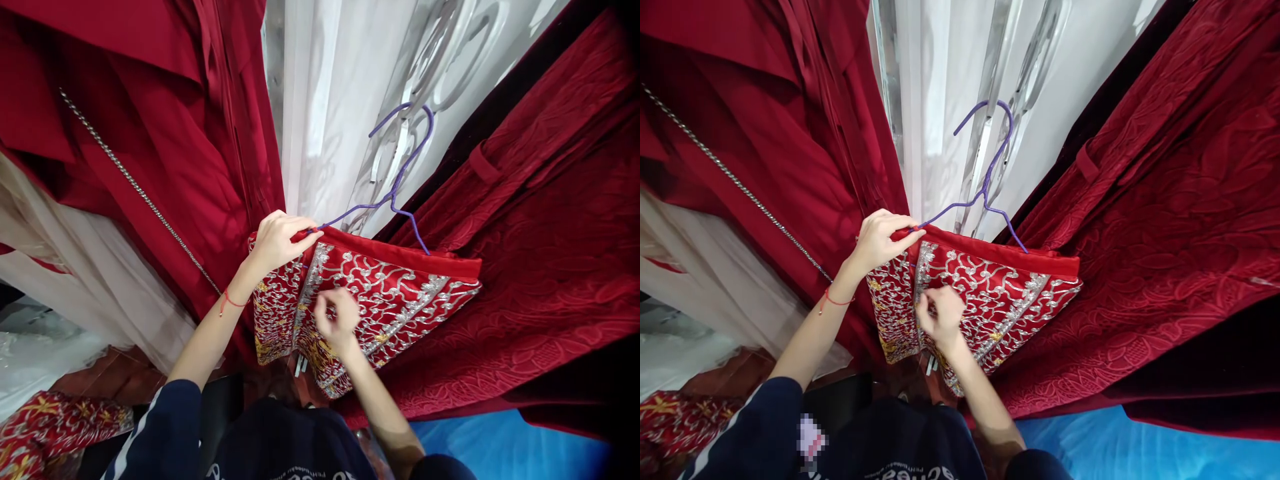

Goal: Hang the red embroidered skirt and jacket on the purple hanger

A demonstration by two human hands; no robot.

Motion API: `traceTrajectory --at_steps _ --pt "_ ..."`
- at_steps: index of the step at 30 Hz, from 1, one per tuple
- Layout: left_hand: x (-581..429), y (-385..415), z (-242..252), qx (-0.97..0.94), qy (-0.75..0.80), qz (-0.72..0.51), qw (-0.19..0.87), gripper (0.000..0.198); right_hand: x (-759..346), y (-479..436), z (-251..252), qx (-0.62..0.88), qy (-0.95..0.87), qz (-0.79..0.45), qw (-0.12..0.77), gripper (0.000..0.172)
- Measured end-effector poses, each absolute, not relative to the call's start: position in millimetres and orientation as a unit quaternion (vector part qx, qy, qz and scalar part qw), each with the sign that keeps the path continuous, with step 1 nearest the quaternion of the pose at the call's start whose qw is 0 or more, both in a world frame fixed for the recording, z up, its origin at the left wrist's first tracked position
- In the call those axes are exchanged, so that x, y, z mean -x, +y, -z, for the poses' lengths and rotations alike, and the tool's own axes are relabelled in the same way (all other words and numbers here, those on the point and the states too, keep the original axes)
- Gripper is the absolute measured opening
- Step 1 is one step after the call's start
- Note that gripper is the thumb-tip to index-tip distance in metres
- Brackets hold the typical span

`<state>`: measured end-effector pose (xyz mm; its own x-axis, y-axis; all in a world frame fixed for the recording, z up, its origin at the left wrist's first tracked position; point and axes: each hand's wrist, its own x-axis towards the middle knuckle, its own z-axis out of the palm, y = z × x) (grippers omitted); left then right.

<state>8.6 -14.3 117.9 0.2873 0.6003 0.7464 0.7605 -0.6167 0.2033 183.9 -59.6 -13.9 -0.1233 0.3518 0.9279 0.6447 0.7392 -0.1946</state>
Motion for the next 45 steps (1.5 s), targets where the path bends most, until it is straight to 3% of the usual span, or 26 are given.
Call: traceTrajectory --at_steps 3,7,13,18,21,24,26,30,33,39,45 --pt "-8 -12 -116 0.794 -0.417 0.43 0.104 0.026 -152 -73 65 0.518 -0.749 -0.009 0.413 0.04" --pt "-8 -12 -113 0.794 -0.409 0.435 0.113 0.024 -135 -67 89 0.611 -0.715 -0.017 0.34 0.048" --pt "-11 -13 -112 0.79 -0.405 0.441 0.128 0.024 -139 -60 82 0.599 -0.699 -0.052 0.386 0.04" --pt "-12 -24 -99 0.737 -0.441 0.481 0.177 0.025 -140 -61 79 0.547 -0.643 -0.255 0.47 0.024" --pt "-12 -41 -55 0.62 -0.463 0.597 0.214 0.034 -141 -59 79 0.499 -0.594 -0.369 0.513 0.014" --pt "-15 -62 19 0.523 -0.476 0.672 0.222 0.014 -143 -58 78 0.477 -0.568 -0.425 0.519 0.012" --pt "-20 -75 70 0.583 -0.518 0.615 0.116 0.006 -145 -58 77 0.472 -0.567 -0.443 0.51 0.013" --pt "-32 -88 130 0.605 -0.592 0.532 -0.032 0.019 -148 -64 70 0.44 -0.565 -0.5 0.487 0.02" --pt "-38 -86 134 0.586 -0.619 0.522 -0.021 0.016 -147 -71 64 0.459 -0.598 -0.466 0.463 0.021" --pt "-41 -81 124 0.583 -0.631 0.512 -0.019 0.006 -143 -76 59 0.634 -0.659 -0.213 0.344 0.031" --pt "-39 -83 126 0.588 -0.626 0.51 -0.037 0.005 -136 -71 68 0.636 -0.66 -0.187 0.354 0.035"
